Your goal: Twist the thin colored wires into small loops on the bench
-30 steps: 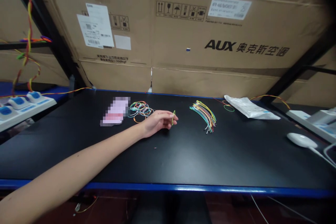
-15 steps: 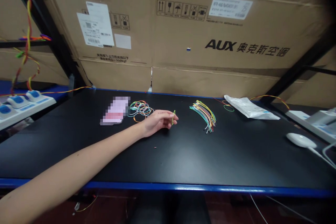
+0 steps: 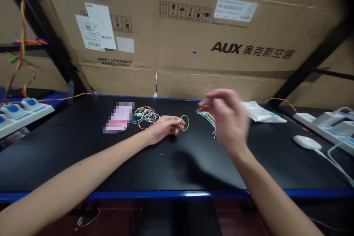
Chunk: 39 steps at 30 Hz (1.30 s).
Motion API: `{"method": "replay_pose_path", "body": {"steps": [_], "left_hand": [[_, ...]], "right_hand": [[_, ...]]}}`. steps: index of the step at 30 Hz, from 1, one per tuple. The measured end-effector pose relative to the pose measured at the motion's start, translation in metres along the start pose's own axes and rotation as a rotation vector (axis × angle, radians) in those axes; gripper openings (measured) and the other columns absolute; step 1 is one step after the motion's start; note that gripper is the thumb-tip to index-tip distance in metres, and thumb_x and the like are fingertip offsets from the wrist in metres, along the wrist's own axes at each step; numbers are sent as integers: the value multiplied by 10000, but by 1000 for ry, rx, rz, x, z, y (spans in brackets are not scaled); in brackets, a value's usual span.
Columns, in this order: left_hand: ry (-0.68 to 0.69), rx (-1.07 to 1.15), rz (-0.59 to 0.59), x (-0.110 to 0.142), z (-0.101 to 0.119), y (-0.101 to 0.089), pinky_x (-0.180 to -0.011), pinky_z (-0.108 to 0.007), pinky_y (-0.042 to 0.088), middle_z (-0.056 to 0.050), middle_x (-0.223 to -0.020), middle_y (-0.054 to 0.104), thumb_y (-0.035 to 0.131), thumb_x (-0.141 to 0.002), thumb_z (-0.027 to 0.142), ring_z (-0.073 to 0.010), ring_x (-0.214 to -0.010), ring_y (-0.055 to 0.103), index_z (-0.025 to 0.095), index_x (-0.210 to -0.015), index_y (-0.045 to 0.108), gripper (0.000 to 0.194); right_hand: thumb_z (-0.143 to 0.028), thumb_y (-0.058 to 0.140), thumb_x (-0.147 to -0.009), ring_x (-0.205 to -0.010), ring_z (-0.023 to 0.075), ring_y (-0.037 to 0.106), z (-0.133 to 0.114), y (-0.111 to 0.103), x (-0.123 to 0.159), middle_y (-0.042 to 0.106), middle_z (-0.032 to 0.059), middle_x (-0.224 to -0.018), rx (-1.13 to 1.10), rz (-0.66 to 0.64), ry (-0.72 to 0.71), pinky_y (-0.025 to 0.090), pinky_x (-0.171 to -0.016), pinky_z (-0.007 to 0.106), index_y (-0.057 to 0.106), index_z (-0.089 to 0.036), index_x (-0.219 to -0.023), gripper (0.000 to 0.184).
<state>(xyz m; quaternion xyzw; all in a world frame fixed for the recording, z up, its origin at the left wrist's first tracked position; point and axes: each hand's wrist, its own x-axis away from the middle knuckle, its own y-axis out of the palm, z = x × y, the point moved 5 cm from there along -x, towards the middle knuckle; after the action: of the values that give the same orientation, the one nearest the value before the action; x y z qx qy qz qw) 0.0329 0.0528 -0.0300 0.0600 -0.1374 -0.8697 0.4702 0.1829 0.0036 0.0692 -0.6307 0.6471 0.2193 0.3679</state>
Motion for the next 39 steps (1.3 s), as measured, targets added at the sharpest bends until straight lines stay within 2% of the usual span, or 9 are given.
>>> {"method": "replay_pose_path", "body": {"steps": [4,8,11,15,21,30,33,36,39], "left_hand": [[59,17,54,-2,2,-3,-610,-256,380,-32,-767,628,686,-755,304,-70,-550,497,122,-871,692,216],[57,45,58,-4,3,-7,-608,-266,377,-19,-770,608,676,-768,296,-69,-543,490,137,-907,691,212],[21,85,-7,-4,1,-5,-615,-274,377,-12,-751,587,656,-785,299,-78,-561,490,145,-967,686,240],[1,87,-6,-2,0,-5,-636,-275,380,-12,-742,593,668,-787,318,-72,-574,481,134,-883,690,209],[-29,-75,-44,0,-2,-5,-690,-259,400,-96,-947,685,696,-777,347,-76,-656,512,123,-857,699,239],[-6,-144,51,-1,-5,-9,-753,-284,449,-104,-944,698,707,-767,351,-117,-726,602,120,-875,704,255],[-28,-81,42,-1,-6,-8,-740,-279,451,-94,-921,696,707,-769,348,-126,-737,614,125,-877,697,249],[-66,39,-29,-1,-5,-4,-726,-283,450,-91,-995,678,680,-795,357,-133,-751,620,151,-933,684,248],[-76,108,-79,0,-4,1,-685,-276,438,-90,-1035,655,658,-817,359,-97,-674,573,174,-1002,672,262]], "right_hand": [[-277,504,-889,-828,173,610,59,26,-9,673,59,-928,280,-295,237,464,-764,313,650,-172,-938,186],[-282,425,-914,-721,155,588,90,34,0,679,31,-779,310,-406,234,417,-683,270,663,-160,-793,293],[-312,437,-906,-614,136,525,92,32,8,635,9,-665,330,-407,204,362,-579,252,644,-155,-722,319],[-311,452,-903,-587,125,497,89,31,11,616,1,-637,317,-403,181,337,-551,243,646,-151,-718,312],[-269,455,-903,-599,131,534,87,33,14,656,22,-684,338,-381,150,355,-559,245,662,-156,-735,289],[-221,505,-872,-589,127,528,65,26,13,629,31,-654,551,-298,-46,358,-587,259,628,-159,-669,245],[-226,507,-878,-577,123,525,68,26,11,639,28,-657,509,-277,-26,359,-574,255,640,-162,-686,242],[-230,493,-892,-614,126,566,77,25,10,675,33,-712,392,-253,56,388,-585,244,661,-162,-750,230],[-241,465,-911,-672,140,601,85,26,10,689,44,-760,298,-234,111,418,-615,246,663,-160,-789,247]]}}
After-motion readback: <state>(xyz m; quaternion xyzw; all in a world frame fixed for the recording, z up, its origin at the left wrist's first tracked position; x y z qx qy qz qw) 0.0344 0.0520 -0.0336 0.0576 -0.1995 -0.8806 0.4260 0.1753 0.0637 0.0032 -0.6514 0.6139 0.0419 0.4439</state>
